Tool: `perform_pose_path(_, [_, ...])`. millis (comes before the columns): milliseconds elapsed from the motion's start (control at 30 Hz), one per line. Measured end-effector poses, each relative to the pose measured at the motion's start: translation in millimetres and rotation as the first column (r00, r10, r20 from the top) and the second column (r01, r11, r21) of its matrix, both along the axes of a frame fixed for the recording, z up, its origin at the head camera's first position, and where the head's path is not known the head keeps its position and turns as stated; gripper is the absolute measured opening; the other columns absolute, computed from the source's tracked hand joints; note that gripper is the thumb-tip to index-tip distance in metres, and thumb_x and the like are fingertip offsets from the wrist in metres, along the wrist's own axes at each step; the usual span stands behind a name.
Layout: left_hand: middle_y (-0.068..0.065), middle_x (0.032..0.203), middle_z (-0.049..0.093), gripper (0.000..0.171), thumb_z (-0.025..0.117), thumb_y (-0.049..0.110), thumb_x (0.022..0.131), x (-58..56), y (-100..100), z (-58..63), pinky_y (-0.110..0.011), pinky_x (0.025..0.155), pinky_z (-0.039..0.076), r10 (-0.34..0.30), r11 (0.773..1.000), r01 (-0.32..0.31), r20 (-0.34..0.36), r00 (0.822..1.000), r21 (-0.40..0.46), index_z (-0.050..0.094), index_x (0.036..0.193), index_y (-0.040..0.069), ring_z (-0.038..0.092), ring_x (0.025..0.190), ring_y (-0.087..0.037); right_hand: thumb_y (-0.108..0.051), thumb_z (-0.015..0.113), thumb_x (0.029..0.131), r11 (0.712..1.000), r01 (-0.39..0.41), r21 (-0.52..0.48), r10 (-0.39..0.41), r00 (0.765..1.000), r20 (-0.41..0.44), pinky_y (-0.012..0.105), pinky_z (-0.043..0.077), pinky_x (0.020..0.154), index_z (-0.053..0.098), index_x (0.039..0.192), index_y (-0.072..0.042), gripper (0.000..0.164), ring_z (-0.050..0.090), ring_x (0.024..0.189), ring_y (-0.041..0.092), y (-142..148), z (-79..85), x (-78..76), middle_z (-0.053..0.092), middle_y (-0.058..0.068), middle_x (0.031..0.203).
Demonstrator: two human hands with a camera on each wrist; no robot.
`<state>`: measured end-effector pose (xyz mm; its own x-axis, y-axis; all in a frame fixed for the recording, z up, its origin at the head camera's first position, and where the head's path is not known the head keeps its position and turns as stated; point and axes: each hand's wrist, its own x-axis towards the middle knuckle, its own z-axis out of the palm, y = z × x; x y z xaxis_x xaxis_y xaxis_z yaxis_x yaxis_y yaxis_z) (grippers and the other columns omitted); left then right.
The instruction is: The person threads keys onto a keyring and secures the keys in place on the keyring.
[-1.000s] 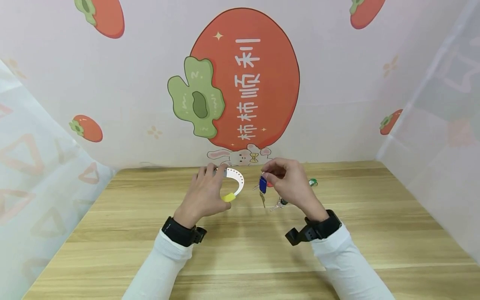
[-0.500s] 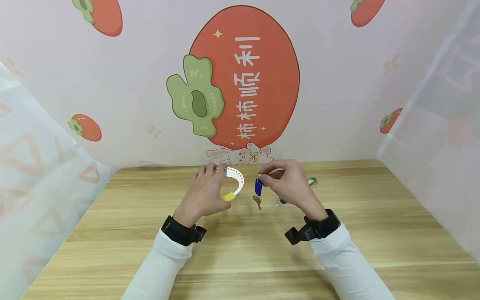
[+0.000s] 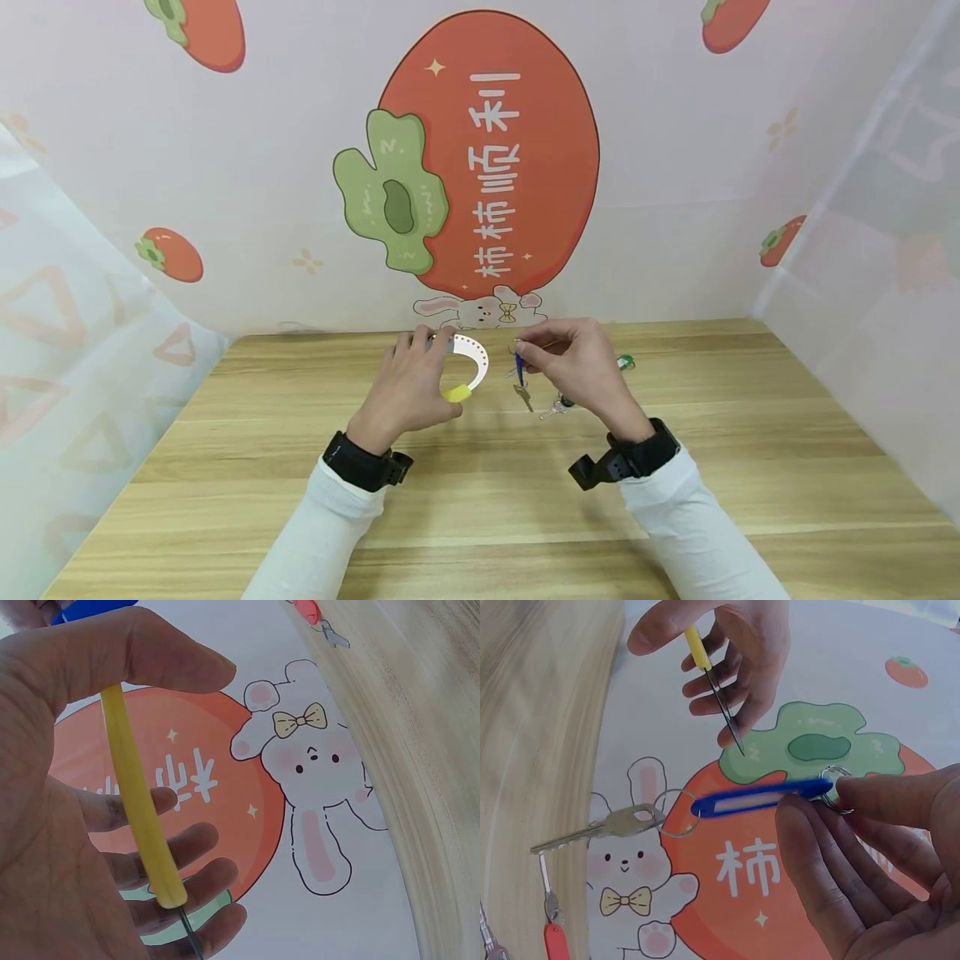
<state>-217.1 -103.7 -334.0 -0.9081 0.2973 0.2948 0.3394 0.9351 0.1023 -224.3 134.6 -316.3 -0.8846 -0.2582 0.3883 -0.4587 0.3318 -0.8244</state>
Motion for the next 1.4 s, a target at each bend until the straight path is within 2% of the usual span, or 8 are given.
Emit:
perform_pose_path(267, [-0.021,0.130,0.053,0.099,0.091,0.038,0.062,-0.4,0.5,0.6,-0.052,0.091,0.046,-0.001,1.000,0.001,0.017,1.000,-0.004,0.047,0.145,0.007,0.050,0.113,-0.039,-0.002,0.069,0.094,0.998,0.063,0.021,-0.062,0.997,-0.046,0.035,0.060,0.071,0.075,0.107,0.001,0.014,0.074,0.072,0.017,-2.1,-1.9,0.4,0.075,0.015,0.092])
perform_pose_path(433, [-0.019,0.128,0.053,0.099,0.091,0.038,0.062,0.1,1.3,1.3,-0.052,0.092,0.045,0.002,1.000,-0.002,0.024,1.000,-0.005,0.047,0.145,0.008,0.050,0.112,-0.038,-0.002,0.070,0.094,0.991,0.113,0.077,-0.101,0.983,-0.153,0.029,0.059,0.068,0.076,0.105,-0.002,0.013,0.073,0.072,0.018,-2.8,-4.3,-0.1,0.076,0.011,0.090])
perform_pose_path(633, [-0.019,0.127,0.053,0.097,0.091,0.037,0.062,0.4,2.1,1.1,-0.052,0.091,0.045,-0.002,1.000,0.002,0.027,1.000,-0.006,0.047,0.144,0.007,0.049,0.113,-0.038,0.002,0.073,0.090,0.971,0.218,0.099,-0.164,0.908,-0.386,0.033,0.059,0.072,0.077,0.102,-0.003,0.014,0.071,0.082,0.022,-4.3,-9.2,-1.4,0.075,0.008,0.096])
perform_pose_path(767, [-0.019,0.126,0.053,0.097,0.091,0.036,0.061,0.9,2.5,1.1,-0.052,0.090,0.045,-0.009,1.000,0.009,0.019,1.000,-0.007,0.048,0.143,0.007,0.049,0.115,-0.039,0.004,0.073,0.089,0.976,0.218,0.019,-0.188,0.877,-0.442,0.025,0.057,0.076,0.076,0.102,-0.002,0.015,0.070,0.085,0.021,-4.9,-9.8,-1.0,0.074,0.008,0.098])
perform_pose_path(900, [-0.018,0.125,0.054,0.096,0.091,0.035,0.061,1.1,2.7,1.1,-0.052,0.090,0.045,-0.009,1.000,0.009,0.014,1.000,-0.009,0.049,0.142,0.008,0.049,0.115,-0.039,0.002,0.071,0.091,0.981,0.172,-0.085,-0.191,0.906,-0.377,0.017,0.054,0.077,0.076,0.104,-0.001,0.013,0.069,0.085,0.013,-5.3,-7.7,0.0,0.075,0.009,0.099])
perform_pose_path(1033, [-0.018,0.125,0.053,0.094,0.090,0.035,0.061,0.9,2.8,0.6,-0.052,0.090,0.045,-0.009,1.000,0.009,0.014,1.000,-0.012,0.049,0.142,0.008,0.050,0.116,-0.039,-0.002,0.066,0.097,0.972,0.066,-0.227,-0.125,0.959,-0.254,0.023,0.056,0.082,0.074,0.106,0.003,0.013,0.071,0.088,0.012,-4.6,-3.4,1.7,0.074,0.014,0.100])
perform_pose_path(1200, [-0.018,0.126,0.053,0.096,0.090,0.035,0.062,1.1,3.0,0.7,-0.054,0.093,0.045,-0.010,1.000,0.010,0.021,1.000,-0.008,0.048,0.143,0.008,0.049,0.117,-0.040,-0.011,0.060,0.102,0.882,-0.116,-0.456,0.091,0.993,-0.076,0.034,0.057,0.088,0.066,0.113,0.012,0.026,0.074,0.094,0.025,-3.4,1.4,4.1,0.074,0.015,0.103])
perform_pose_path(1400, [-0.018,0.127,0.052,0.098,0.090,0.036,0.063,0.5,3.3,0.3,-0.056,0.096,0.044,-0.009,1.000,0.009,0.046,0.999,0.002,0.047,0.146,0.007,0.049,0.118,-0.040,-0.019,0.055,0.105,0.693,-0.212,-0.689,0.371,0.924,0.089,0.043,0.057,0.086,0.066,0.115,0.004,0.028,0.074,0.094,0.028,-5.0,2.7,4.6,0.074,0.014,0.104])
